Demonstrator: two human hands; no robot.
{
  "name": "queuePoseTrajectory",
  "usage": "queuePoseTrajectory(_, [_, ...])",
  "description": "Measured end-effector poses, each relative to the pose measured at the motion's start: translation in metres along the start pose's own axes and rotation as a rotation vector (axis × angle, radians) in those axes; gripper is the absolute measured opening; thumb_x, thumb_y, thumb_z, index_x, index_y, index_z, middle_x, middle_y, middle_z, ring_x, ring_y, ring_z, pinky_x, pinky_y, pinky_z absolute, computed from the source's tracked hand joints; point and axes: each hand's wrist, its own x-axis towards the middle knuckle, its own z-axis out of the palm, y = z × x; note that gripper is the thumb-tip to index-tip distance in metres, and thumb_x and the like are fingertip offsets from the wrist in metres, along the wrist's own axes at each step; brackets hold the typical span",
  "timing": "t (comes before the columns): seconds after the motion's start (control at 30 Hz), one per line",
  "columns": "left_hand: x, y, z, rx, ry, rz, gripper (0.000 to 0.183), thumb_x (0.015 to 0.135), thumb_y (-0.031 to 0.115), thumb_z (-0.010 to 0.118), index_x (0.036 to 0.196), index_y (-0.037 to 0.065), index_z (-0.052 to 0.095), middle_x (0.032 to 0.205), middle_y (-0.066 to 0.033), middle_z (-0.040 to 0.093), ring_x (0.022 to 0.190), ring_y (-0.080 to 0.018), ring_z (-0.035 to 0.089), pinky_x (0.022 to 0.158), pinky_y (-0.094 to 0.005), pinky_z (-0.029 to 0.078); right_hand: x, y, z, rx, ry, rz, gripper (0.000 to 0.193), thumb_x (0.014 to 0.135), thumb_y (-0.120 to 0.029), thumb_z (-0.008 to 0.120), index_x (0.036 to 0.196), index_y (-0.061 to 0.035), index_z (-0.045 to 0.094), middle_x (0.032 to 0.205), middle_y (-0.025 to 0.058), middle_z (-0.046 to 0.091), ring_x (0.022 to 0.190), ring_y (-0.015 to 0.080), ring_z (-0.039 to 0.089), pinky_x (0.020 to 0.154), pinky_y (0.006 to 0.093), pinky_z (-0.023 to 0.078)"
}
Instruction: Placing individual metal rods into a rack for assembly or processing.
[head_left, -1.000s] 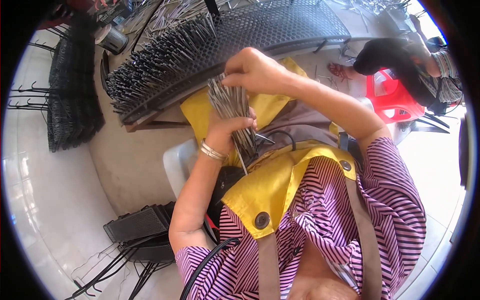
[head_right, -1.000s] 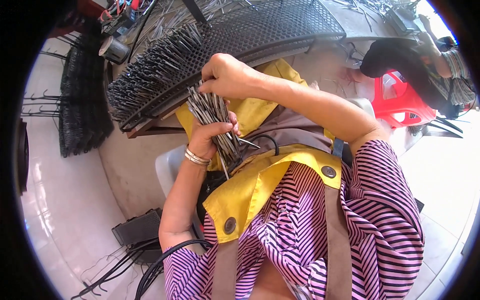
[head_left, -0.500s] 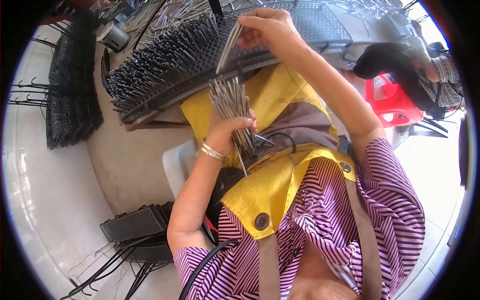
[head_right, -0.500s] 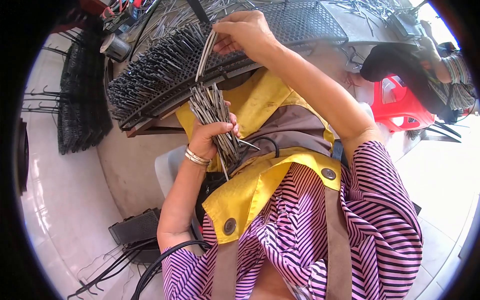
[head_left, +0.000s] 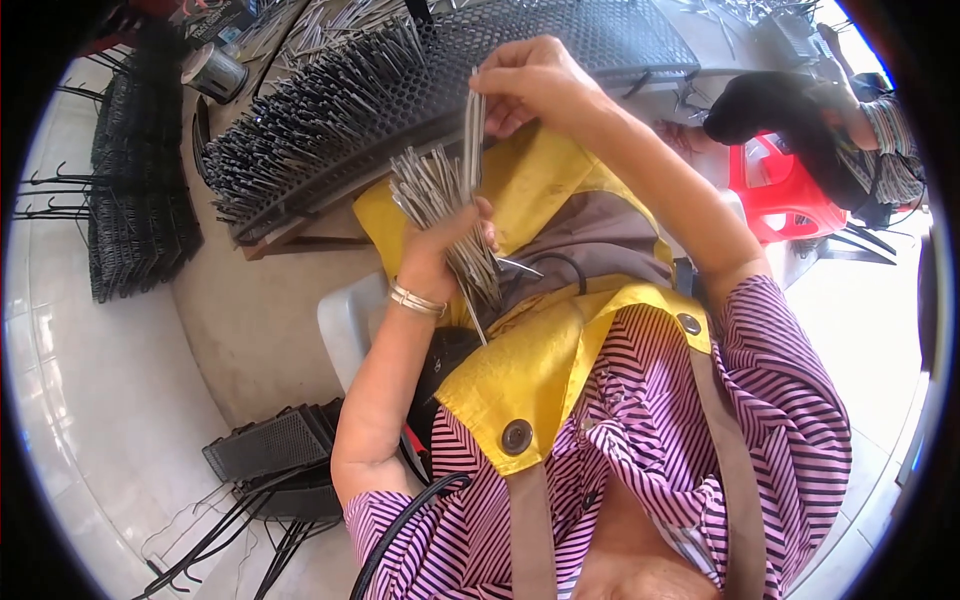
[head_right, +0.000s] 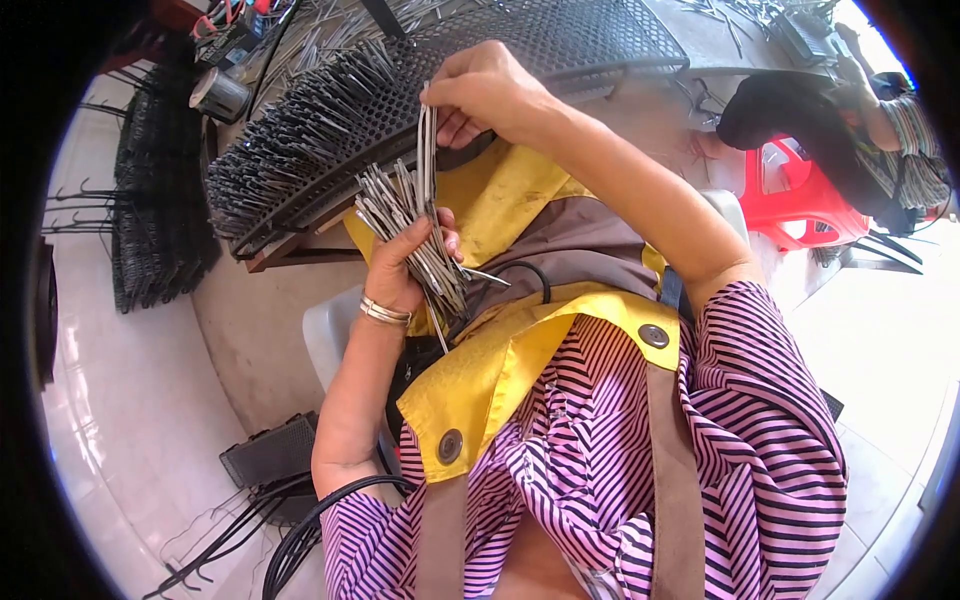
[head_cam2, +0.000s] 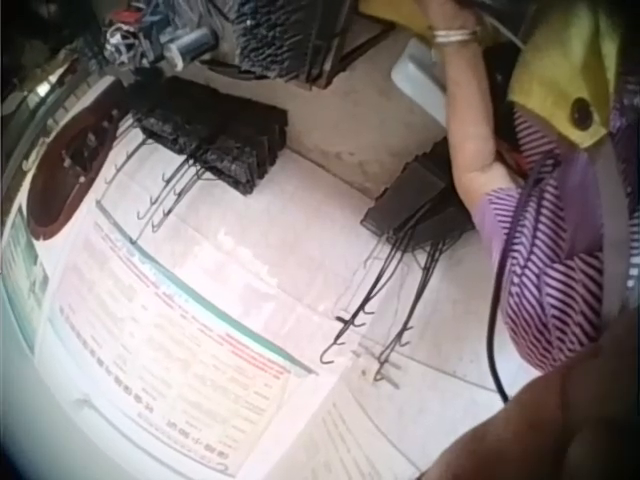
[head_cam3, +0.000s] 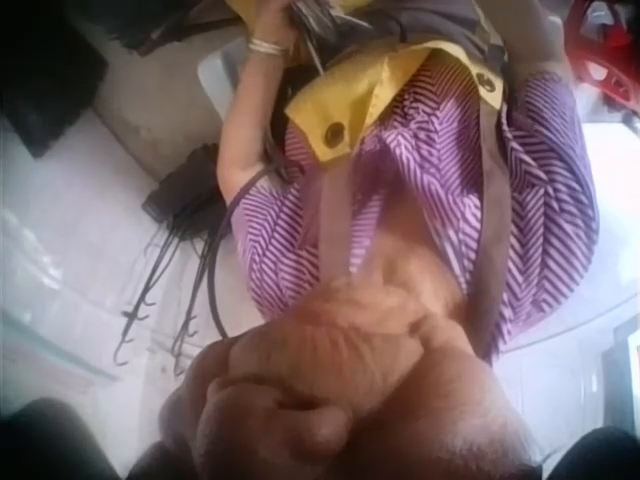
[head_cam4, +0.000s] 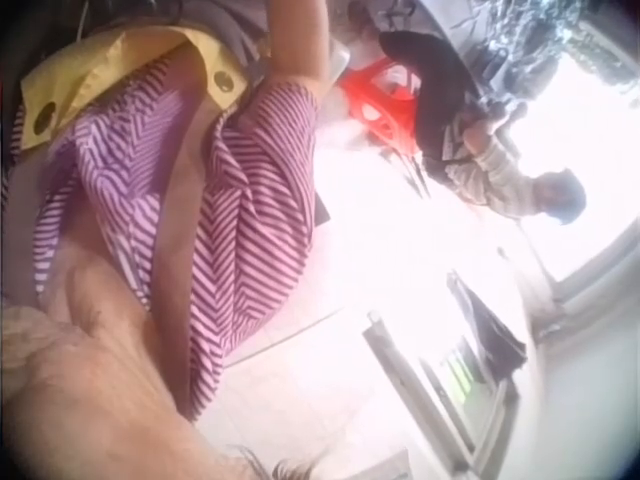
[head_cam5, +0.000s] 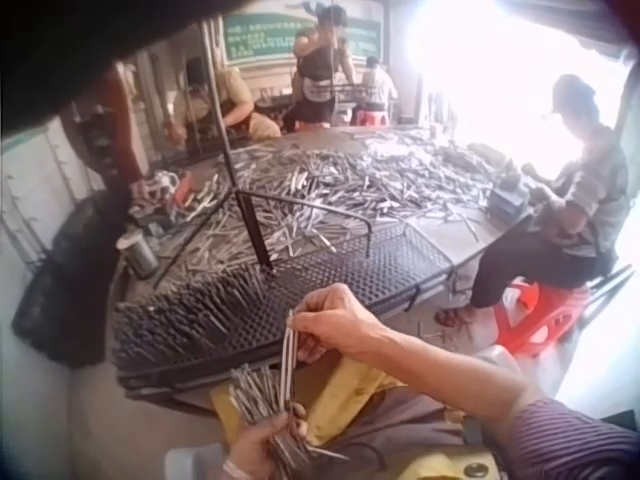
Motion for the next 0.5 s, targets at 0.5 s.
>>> queuePoseTrajectory(0.5, [-0.001,-0.01,-0.009,0.028,-0.074,0.021,0.034,0.075,0.022,0.066,0.098,0.001,0.053,0.082,-0.0099,0.059,0.068,-0.0197,0.06,0.058,-0.0319,0.051,-0.005,0.019,-0.008,0.061,0.059,0.053,0.015,0.077,-0.014,0.058,0.076,0.0014,0.056,0.064,0.0085,0.059,0.047,0.0141,0.054,0.043,0.0219,0.043])
